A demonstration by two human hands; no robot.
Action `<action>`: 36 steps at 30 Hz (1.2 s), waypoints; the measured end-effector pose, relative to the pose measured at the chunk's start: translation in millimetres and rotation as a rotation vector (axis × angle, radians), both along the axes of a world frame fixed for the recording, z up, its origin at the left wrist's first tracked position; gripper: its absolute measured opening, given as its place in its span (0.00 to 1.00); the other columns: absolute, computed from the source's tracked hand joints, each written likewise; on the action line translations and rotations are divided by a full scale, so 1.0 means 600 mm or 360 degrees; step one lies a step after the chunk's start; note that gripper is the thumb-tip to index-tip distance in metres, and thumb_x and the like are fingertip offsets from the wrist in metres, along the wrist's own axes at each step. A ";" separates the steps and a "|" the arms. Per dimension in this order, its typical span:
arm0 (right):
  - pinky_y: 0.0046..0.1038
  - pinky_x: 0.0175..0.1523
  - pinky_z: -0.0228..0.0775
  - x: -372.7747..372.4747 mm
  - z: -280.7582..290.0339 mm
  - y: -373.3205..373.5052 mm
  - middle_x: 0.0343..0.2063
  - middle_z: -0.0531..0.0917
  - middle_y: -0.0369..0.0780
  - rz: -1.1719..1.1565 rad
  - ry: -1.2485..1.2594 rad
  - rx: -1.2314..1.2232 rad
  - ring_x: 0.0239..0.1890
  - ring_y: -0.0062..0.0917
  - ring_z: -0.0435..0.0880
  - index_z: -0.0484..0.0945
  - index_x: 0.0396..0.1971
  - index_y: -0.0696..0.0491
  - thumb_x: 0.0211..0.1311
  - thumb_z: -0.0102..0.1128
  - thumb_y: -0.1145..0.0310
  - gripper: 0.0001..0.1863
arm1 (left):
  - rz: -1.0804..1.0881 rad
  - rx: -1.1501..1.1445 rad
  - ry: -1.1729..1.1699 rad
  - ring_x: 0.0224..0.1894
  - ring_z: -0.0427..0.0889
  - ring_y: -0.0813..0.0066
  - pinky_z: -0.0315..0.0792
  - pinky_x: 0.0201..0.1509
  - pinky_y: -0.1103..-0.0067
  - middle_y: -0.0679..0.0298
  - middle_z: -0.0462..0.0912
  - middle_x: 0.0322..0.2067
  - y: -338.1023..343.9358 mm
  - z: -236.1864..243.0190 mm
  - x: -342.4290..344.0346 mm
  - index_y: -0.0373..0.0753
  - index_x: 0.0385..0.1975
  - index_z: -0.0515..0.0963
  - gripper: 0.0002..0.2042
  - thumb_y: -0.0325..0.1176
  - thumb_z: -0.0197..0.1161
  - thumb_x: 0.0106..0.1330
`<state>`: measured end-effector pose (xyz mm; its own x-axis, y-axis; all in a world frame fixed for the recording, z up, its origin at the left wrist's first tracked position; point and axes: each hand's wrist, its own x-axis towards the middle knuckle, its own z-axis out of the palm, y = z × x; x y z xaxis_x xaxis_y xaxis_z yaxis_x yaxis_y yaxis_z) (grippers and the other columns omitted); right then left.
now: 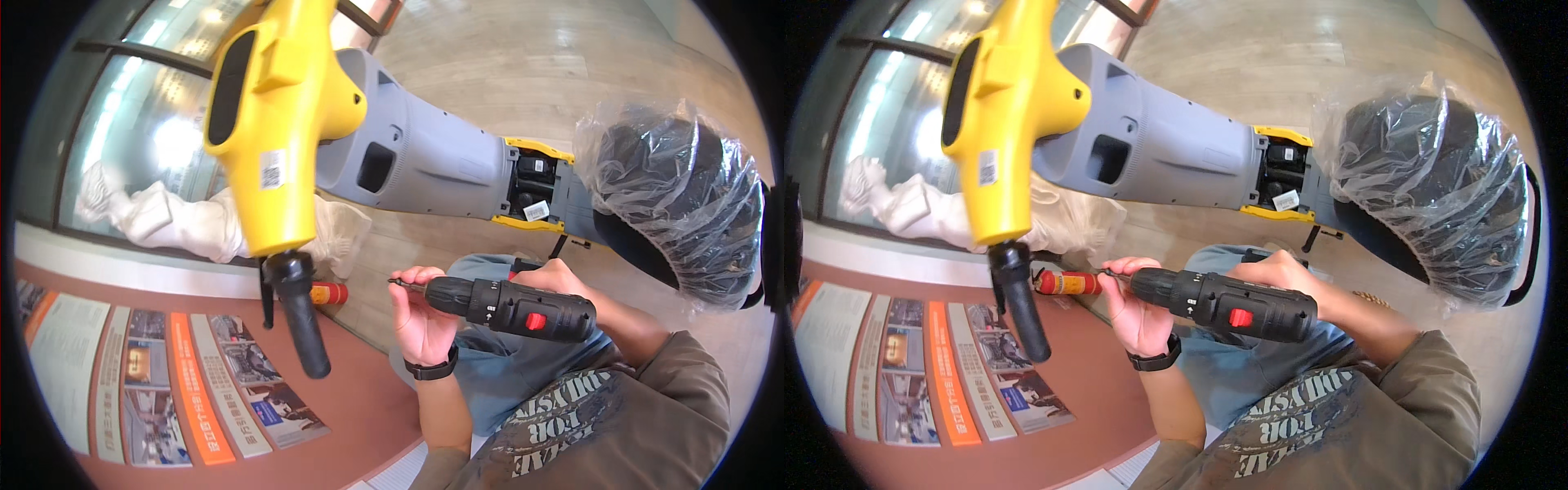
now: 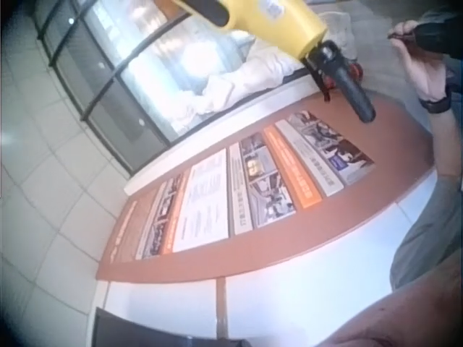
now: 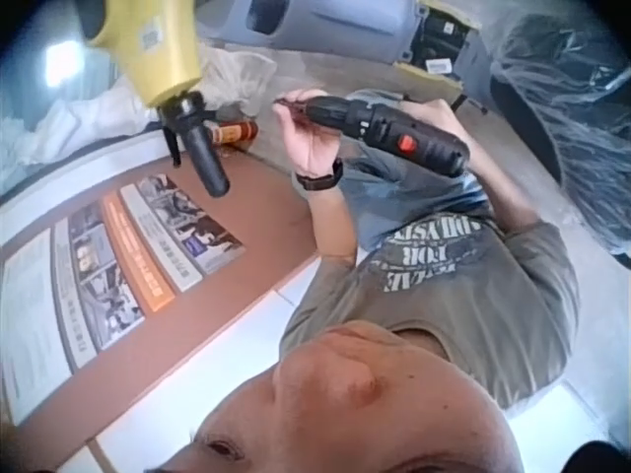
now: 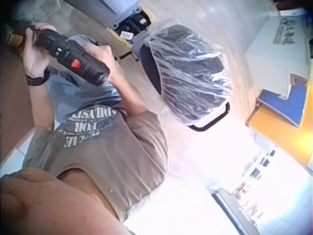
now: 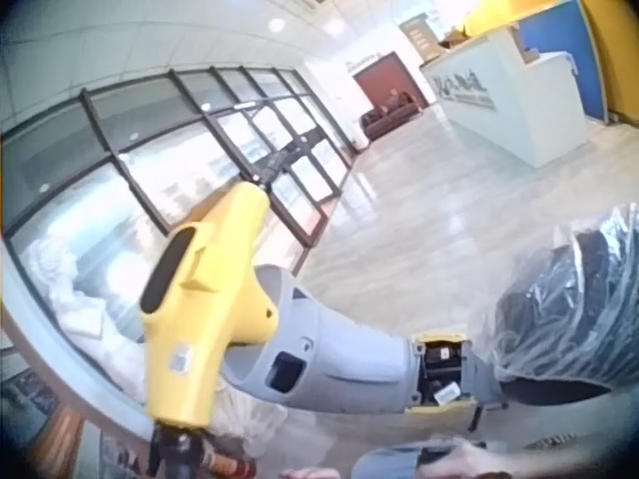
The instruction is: Using a cordless electric drill to secure or remove screws from the frame of an electric scooter.
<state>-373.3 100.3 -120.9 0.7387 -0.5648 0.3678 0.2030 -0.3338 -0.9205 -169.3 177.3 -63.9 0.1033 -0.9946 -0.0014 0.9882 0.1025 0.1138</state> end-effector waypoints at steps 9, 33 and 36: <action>0.28 0.28 0.69 0.060 -0.098 -0.095 0.21 0.79 0.45 -0.0079 0.0015 0.0127 0.20 0.37 0.79 0.78 0.37 0.54 0.50 0.60 0.66 0.14 | -0.0032 0.0190 0.0089 0.46 0.69 0.76 0.66 0.57 0.71 0.72 0.75 0.38 -0.105 -0.102 0.074 0.46 0.38 0.78 0.06 0.33 0.62 0.62; 0.26 0.35 0.75 0.189 -0.474 -0.244 0.24 0.83 0.42 -0.0035 0.0345 0.0375 0.26 0.35 0.84 0.79 0.33 0.56 0.50 0.61 0.63 0.13 | 0.0154 0.0934 0.0246 0.45 0.73 0.77 0.68 0.53 0.72 0.75 0.78 0.39 -0.256 -0.472 0.176 0.49 0.37 0.79 0.07 0.39 0.64 0.61; 0.26 0.34 0.75 0.212 -0.518 -0.239 0.23 0.83 0.43 -0.0107 0.0289 0.0512 0.26 0.35 0.84 0.79 0.33 0.57 0.50 0.61 0.63 0.13 | 0.0148 0.1061 0.0212 0.44 0.77 0.78 0.65 0.55 0.75 0.73 0.81 0.38 -0.271 -0.506 0.192 0.46 0.33 0.79 0.07 0.38 0.66 0.58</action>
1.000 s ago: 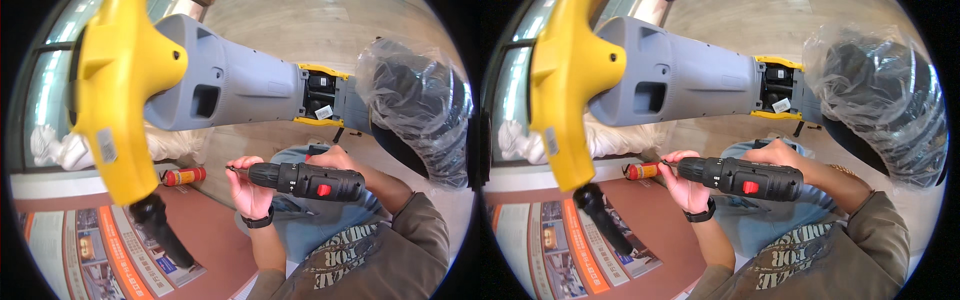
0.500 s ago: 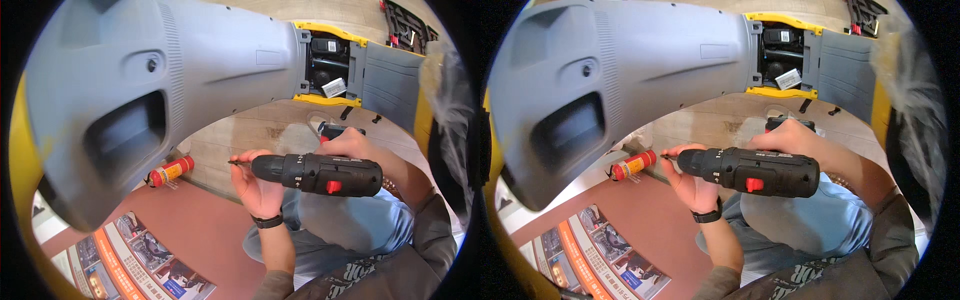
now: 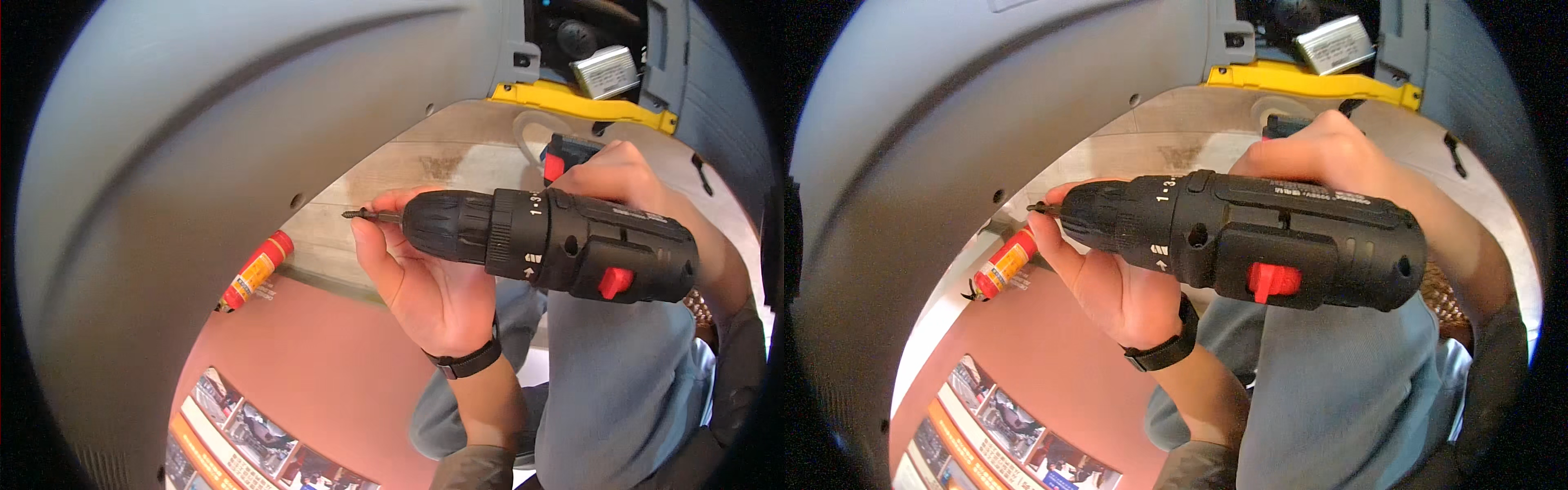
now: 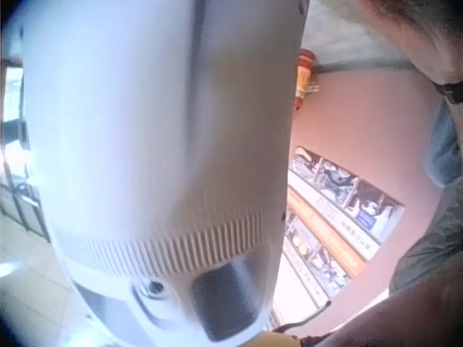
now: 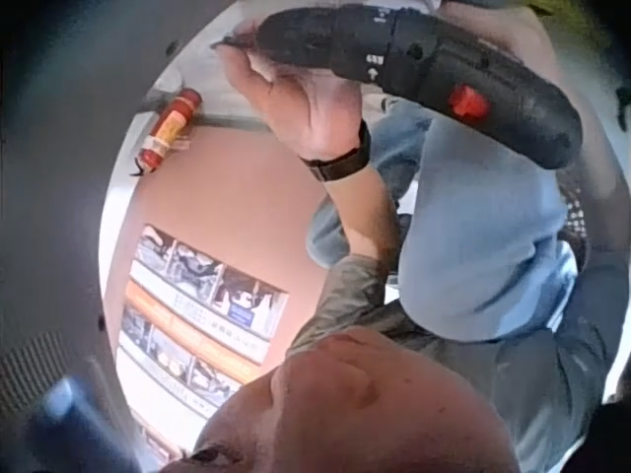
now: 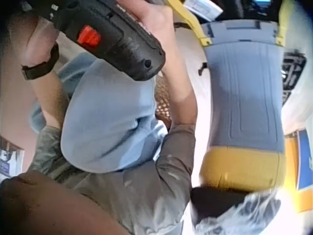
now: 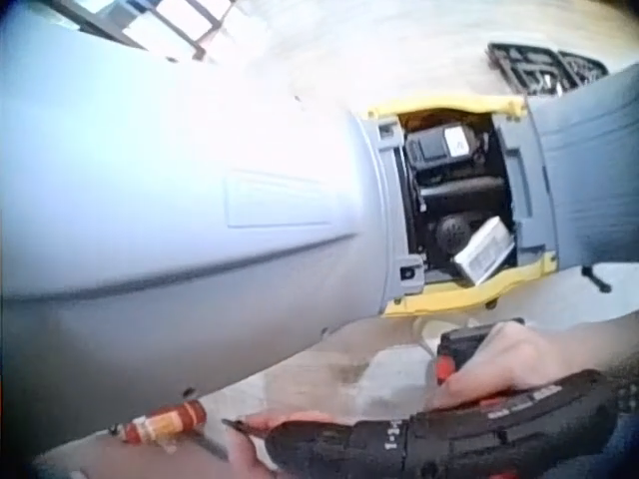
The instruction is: Using a cordless electric drill to secure or remove screws from the frame of an electric scooter.
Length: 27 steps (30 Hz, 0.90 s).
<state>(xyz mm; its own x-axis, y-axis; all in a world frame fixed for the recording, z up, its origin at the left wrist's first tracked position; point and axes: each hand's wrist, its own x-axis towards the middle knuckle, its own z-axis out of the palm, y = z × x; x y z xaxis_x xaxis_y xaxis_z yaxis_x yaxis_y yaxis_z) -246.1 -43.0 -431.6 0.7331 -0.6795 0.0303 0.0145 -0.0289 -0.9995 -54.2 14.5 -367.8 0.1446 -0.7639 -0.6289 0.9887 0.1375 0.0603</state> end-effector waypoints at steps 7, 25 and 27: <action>0.26 0.31 0.72 0.049 -0.097 0.001 0.20 0.80 0.42 -0.0141 -0.0240 -0.0115 0.23 0.33 0.81 0.80 0.31 0.57 0.48 0.62 0.63 0.14 | -0.0025 0.0059 -0.0445 0.44 0.74 0.80 0.70 0.51 0.77 0.75 0.78 0.39 -0.011 -0.039 0.023 0.48 0.37 0.78 0.09 0.43 0.61 0.63; 0.27 0.19 0.62 0.127 -0.146 0.009 0.14 0.72 0.35 -0.0294 -0.0543 -0.0251 0.13 0.27 0.72 0.82 0.31 0.56 0.40 0.62 0.65 0.15 | -0.0442 -0.0187 -0.0464 0.43 0.74 0.84 0.71 0.50 0.83 0.73 0.78 0.37 -0.021 -0.051 0.121 0.47 0.35 0.79 0.08 0.42 0.64 0.61; 0.28 0.19 0.62 0.131 -0.140 0.008 0.13 0.70 0.35 -0.0279 -0.0586 -0.0248 0.13 0.27 0.72 0.81 0.30 0.56 0.41 0.61 0.65 0.14 | -0.0428 -0.0223 -0.0323 0.43 0.74 0.84 0.69 0.51 0.83 0.73 0.78 0.38 -0.017 -0.053 0.133 0.48 0.35 0.80 0.09 0.43 0.66 0.59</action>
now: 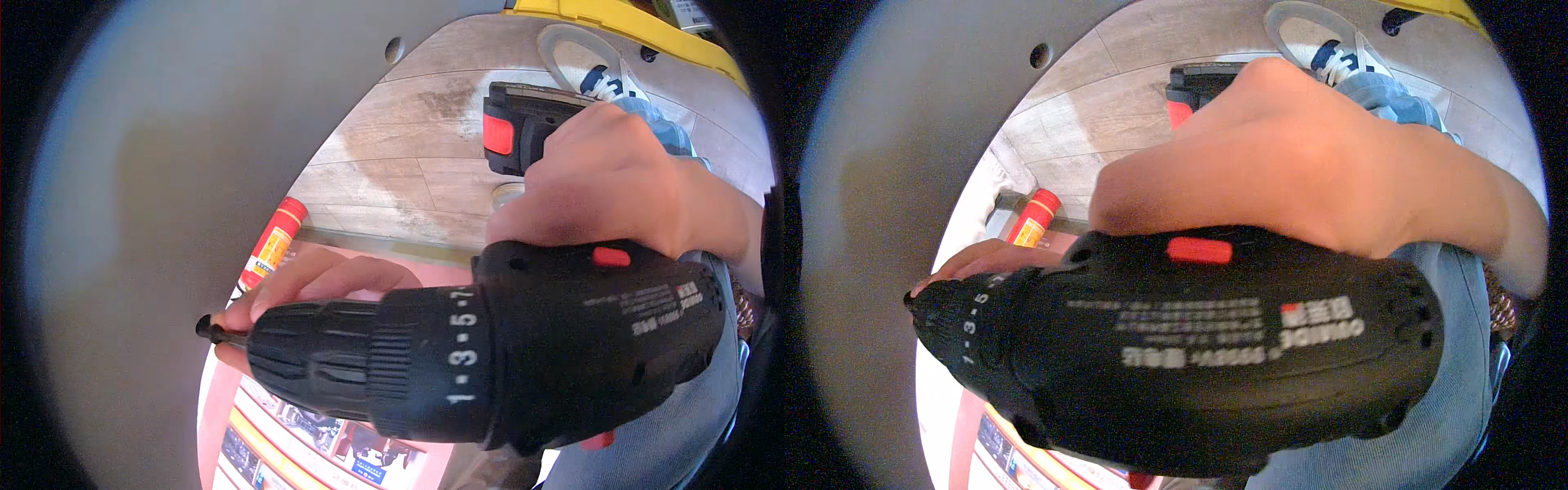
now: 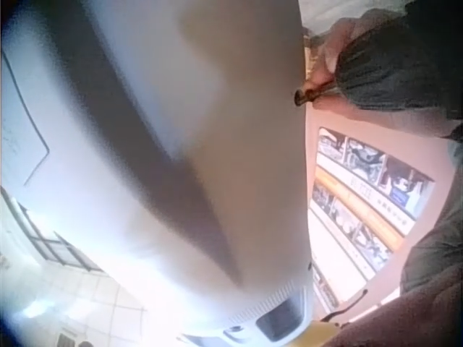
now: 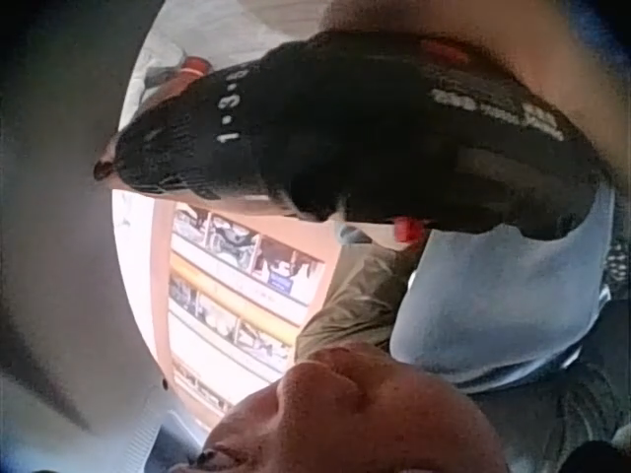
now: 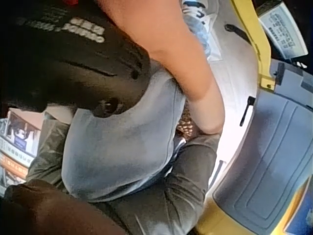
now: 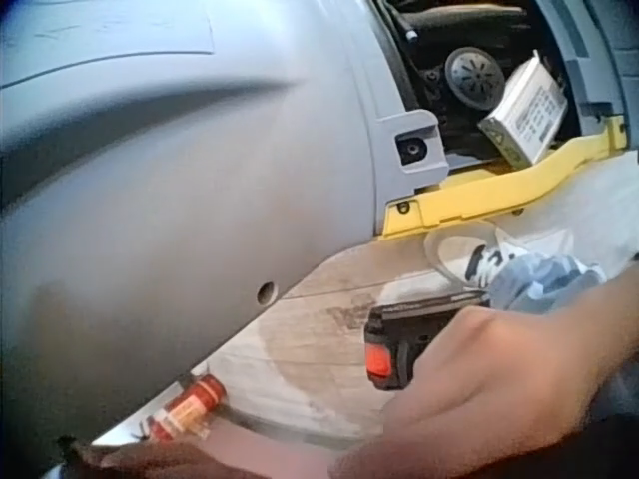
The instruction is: Using a cordless electric drill to secure or remove screws from the frame of an electric scooter.
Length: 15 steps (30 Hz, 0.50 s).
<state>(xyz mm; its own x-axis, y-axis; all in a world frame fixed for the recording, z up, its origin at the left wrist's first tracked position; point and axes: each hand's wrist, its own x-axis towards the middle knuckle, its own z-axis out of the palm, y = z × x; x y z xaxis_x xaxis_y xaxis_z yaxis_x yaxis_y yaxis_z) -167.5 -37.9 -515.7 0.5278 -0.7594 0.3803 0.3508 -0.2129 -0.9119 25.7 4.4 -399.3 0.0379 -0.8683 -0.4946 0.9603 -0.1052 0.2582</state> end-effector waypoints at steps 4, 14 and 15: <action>0.27 0.19 0.64 -0.001 0.014 -0.001 0.13 0.72 0.34 0.0065 0.0203 -0.0014 0.14 0.27 0.74 0.82 0.32 0.48 0.41 0.60 0.64 0.14 | -0.0009 -0.0029 0.0206 0.43 0.74 0.85 0.67 0.53 0.84 0.73 0.78 0.38 0.000 0.012 0.015 0.49 0.34 0.81 0.10 0.45 0.67 0.58; 0.25 0.20 0.64 -0.009 0.034 -0.003 0.12 0.72 0.33 0.0100 0.0289 -0.0023 0.15 0.28 0.75 0.82 0.33 0.46 0.38 0.60 0.56 0.18 | 0.0070 0.0256 0.0070 0.38 0.75 0.90 0.68 0.46 0.86 0.79 0.78 0.32 0.008 0.027 0.008 0.52 0.28 0.79 0.09 0.44 0.71 0.53; 0.25 0.20 0.64 -0.008 0.033 -0.003 0.12 0.72 0.33 0.0063 0.0251 -0.0026 0.15 0.28 0.75 0.82 0.33 0.47 0.38 0.60 0.56 0.19 | 0.0041 0.0345 0.0018 0.37 0.75 0.91 0.68 0.44 0.87 0.79 0.78 0.31 0.006 0.033 0.014 0.52 0.27 0.78 0.09 0.43 0.72 0.52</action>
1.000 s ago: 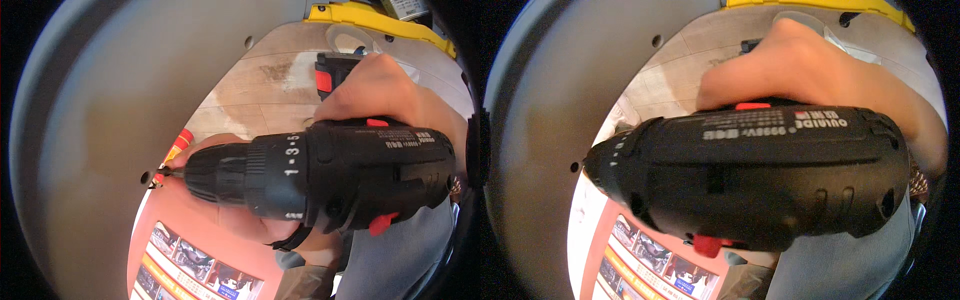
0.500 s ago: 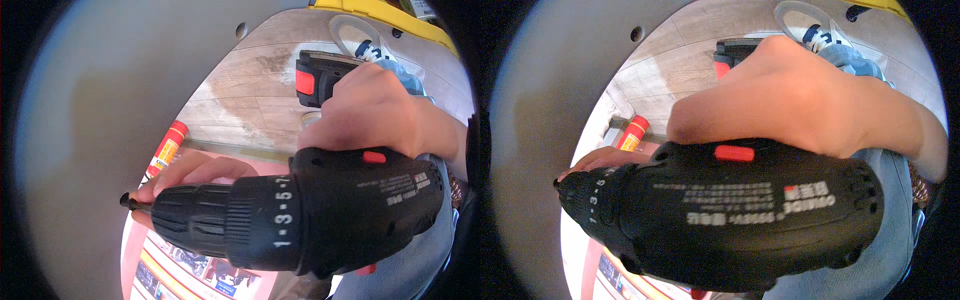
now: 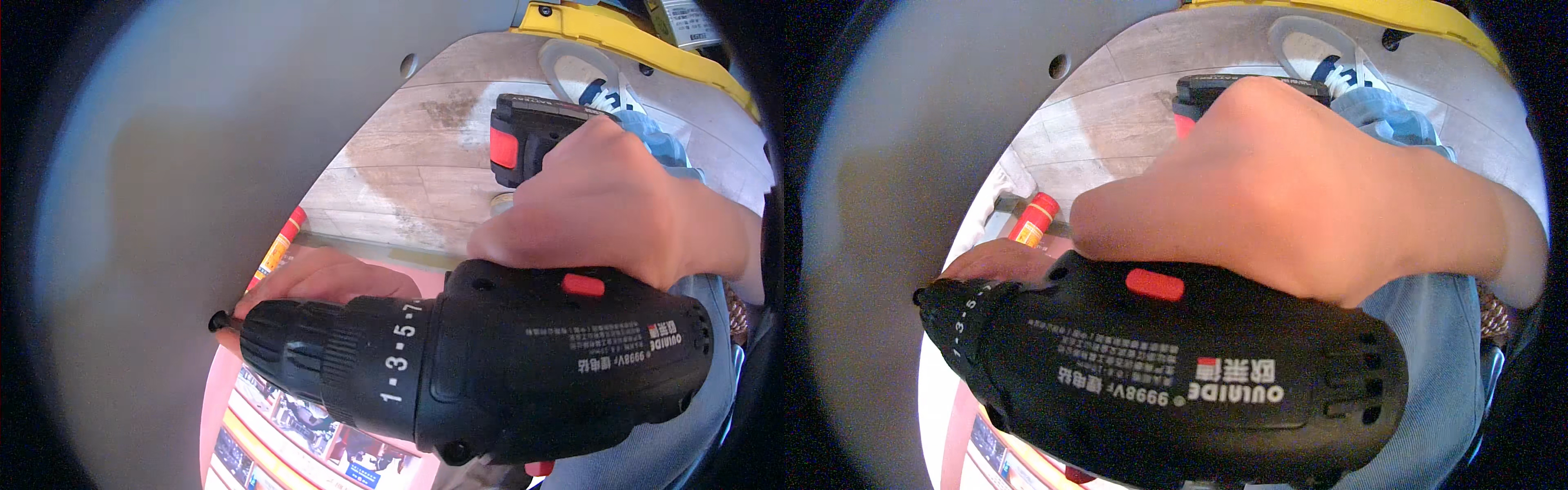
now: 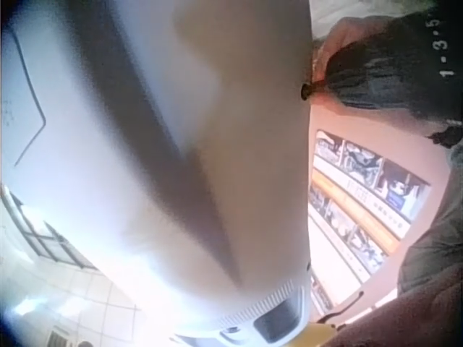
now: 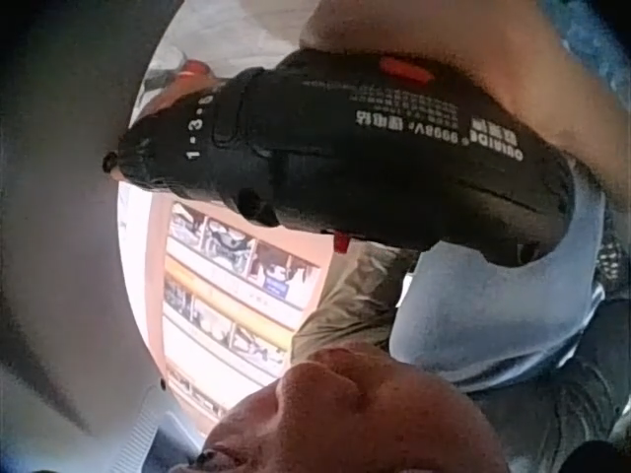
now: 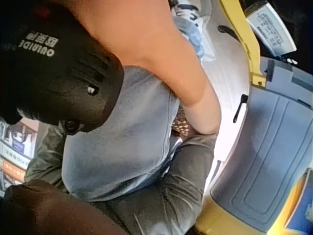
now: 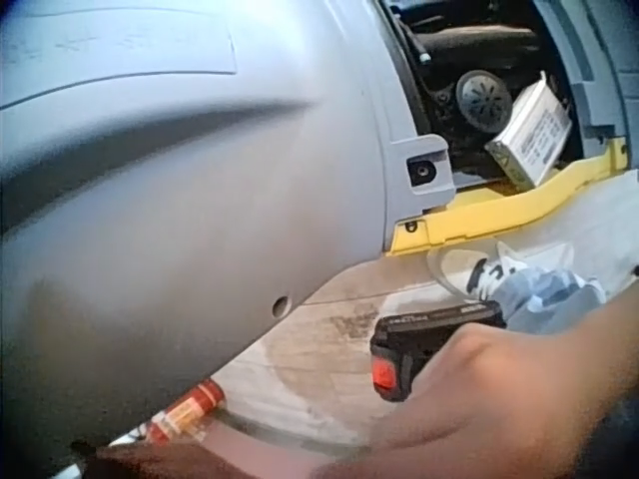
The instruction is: Using a cordless electric drill to secure or remove screws from the frame of an electric scooter.
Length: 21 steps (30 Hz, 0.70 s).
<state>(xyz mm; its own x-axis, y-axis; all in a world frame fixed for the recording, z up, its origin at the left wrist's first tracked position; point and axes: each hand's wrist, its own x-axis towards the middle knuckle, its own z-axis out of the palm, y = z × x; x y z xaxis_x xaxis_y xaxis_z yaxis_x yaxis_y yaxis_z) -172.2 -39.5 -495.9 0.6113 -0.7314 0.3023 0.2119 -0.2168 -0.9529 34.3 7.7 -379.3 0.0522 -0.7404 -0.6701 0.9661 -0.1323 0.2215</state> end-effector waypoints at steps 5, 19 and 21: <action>0.26 0.20 0.63 0.002 -0.001 -0.001 0.14 0.74 0.35 -0.0009 -0.0114 0.0043 0.14 0.27 0.75 0.81 0.33 0.56 0.44 0.59 0.60 0.18 | 0.0215 0.0296 0.0049 0.32 0.77 0.92 0.69 0.37 0.90 0.78 0.78 0.29 -0.006 0.017 0.007 0.50 0.22 0.75 0.12 0.36 0.76 0.46; 0.25 0.18 0.60 0.009 -0.009 -0.003 0.15 0.72 0.36 0.0028 -0.0147 -0.0066 0.13 0.25 0.72 0.80 0.34 0.59 0.45 0.60 0.64 0.17 | 0.0533 -0.0002 -0.0731 0.32 0.74 0.90 0.71 0.35 0.90 0.75 0.76 0.26 -0.045 -0.004 -0.075 0.43 0.30 0.74 0.09 0.33 0.68 0.54; 0.25 0.18 0.59 0.011 -0.002 0.003 0.14 0.71 0.35 0.0002 -0.0118 -0.0108 0.13 0.25 0.72 0.80 0.34 0.59 0.45 0.60 0.64 0.17 | 0.0566 -0.0014 -0.0725 0.32 0.74 0.90 0.70 0.35 0.90 0.76 0.76 0.26 -0.044 -0.004 -0.075 0.43 0.31 0.74 0.10 0.35 0.67 0.55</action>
